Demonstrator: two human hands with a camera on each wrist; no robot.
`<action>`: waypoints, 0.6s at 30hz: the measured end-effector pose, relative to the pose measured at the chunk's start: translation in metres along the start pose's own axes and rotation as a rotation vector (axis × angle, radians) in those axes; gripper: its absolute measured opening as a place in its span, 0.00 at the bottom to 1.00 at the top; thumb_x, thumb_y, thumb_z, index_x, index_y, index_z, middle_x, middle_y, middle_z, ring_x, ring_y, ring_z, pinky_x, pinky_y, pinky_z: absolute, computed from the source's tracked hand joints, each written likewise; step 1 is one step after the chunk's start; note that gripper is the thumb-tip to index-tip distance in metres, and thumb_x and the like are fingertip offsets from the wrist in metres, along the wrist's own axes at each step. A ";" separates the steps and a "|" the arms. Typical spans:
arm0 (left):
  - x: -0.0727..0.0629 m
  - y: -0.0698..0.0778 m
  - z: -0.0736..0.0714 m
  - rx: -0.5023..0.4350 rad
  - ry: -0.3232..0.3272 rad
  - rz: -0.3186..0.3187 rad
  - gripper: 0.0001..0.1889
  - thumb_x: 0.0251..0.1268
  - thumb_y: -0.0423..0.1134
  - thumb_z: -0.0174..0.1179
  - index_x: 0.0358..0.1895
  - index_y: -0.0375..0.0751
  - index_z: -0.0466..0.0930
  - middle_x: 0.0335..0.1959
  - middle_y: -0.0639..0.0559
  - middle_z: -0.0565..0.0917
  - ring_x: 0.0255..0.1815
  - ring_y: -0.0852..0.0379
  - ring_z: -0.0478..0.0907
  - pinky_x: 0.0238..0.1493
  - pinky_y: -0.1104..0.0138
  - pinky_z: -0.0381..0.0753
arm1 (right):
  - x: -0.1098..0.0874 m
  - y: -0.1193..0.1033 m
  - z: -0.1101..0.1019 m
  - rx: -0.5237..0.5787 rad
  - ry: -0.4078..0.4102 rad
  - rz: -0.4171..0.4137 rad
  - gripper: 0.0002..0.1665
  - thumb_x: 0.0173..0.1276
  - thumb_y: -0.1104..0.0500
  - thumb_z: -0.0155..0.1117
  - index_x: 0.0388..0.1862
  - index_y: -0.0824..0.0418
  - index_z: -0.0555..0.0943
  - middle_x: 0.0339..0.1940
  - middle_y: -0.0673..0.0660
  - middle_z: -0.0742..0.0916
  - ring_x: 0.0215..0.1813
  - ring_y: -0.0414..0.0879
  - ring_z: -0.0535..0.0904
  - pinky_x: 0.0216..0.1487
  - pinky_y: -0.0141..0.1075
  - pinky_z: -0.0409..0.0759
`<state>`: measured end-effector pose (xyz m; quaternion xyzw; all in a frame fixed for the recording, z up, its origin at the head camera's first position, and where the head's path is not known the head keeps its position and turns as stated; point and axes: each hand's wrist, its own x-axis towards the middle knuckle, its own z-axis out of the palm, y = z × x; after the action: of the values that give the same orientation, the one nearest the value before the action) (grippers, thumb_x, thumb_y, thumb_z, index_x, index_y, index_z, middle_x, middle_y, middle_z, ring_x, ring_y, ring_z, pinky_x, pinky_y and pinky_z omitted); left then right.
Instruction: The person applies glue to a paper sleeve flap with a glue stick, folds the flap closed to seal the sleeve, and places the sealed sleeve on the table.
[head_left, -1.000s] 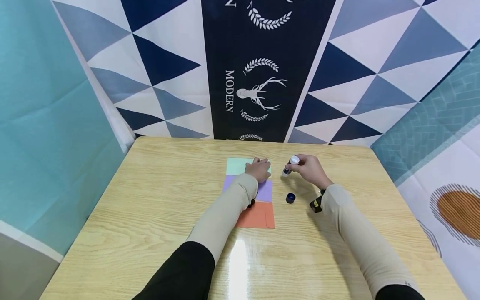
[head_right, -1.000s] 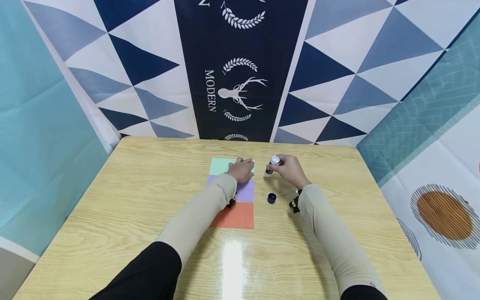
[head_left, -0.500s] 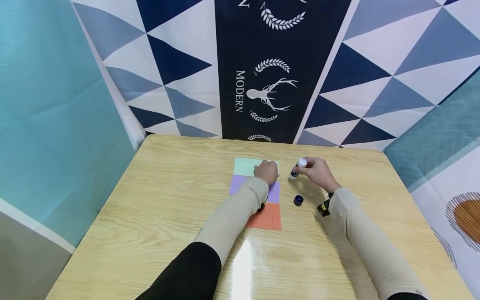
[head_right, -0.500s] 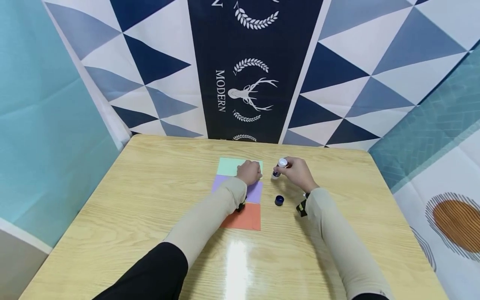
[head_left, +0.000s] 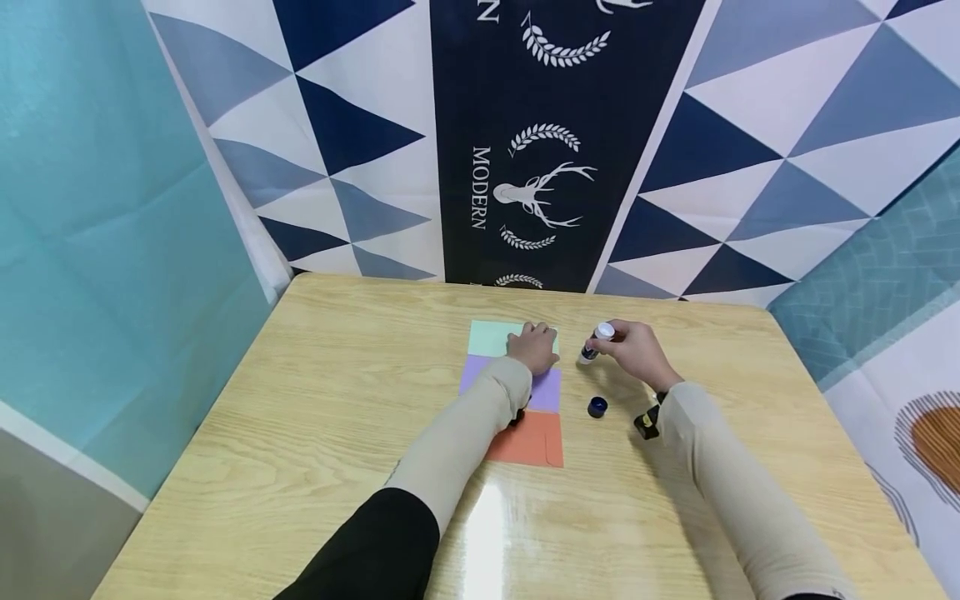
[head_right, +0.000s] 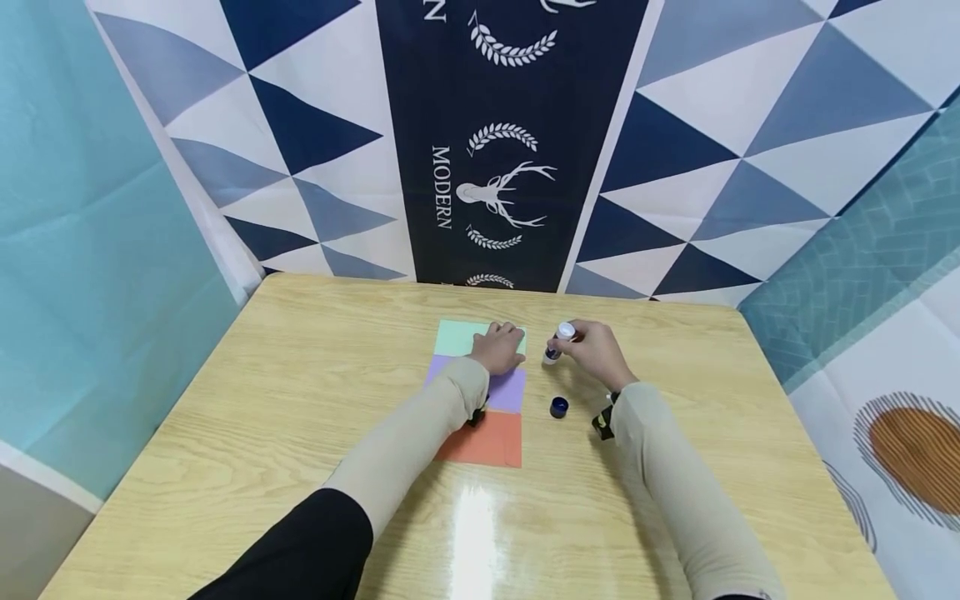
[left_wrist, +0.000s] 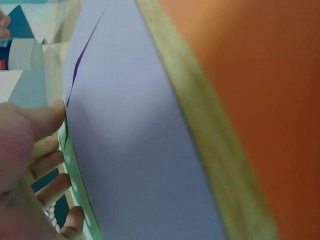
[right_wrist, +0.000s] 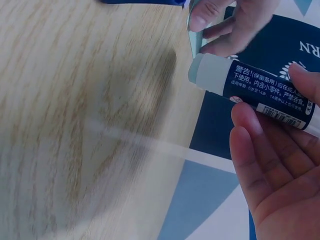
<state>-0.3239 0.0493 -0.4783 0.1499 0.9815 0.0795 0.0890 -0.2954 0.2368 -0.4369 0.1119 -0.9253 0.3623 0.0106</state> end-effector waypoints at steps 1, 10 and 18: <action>0.000 0.000 0.000 0.016 -0.016 0.004 0.26 0.73 0.56 0.50 0.70 0.57 0.65 0.70 0.61 0.66 0.71 0.56 0.60 0.62 0.52 0.69 | 0.001 0.000 0.000 -0.003 -0.002 -0.003 0.16 0.64 0.53 0.69 0.41 0.65 0.84 0.37 0.62 0.88 0.34 0.40 0.78 0.34 0.30 0.76; -0.001 0.000 -0.003 0.013 -0.099 0.033 0.26 0.75 0.54 0.46 0.73 0.55 0.61 0.76 0.60 0.58 0.75 0.54 0.52 0.66 0.51 0.63 | 0.003 0.000 0.001 -0.006 -0.001 -0.018 0.15 0.65 0.54 0.68 0.41 0.66 0.85 0.37 0.63 0.88 0.34 0.40 0.78 0.35 0.30 0.77; 0.004 -0.001 0.000 0.022 -0.069 0.022 0.24 0.75 0.54 0.47 0.70 0.56 0.66 0.78 0.63 0.56 0.75 0.56 0.54 0.65 0.51 0.65 | 0.004 -0.001 0.001 0.000 -0.007 -0.013 0.16 0.65 0.53 0.69 0.41 0.66 0.85 0.37 0.63 0.88 0.34 0.39 0.78 0.35 0.29 0.77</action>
<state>-0.3278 0.0493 -0.4796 0.1645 0.9769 0.0643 0.1203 -0.2995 0.2345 -0.4369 0.1194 -0.9246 0.3617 0.0099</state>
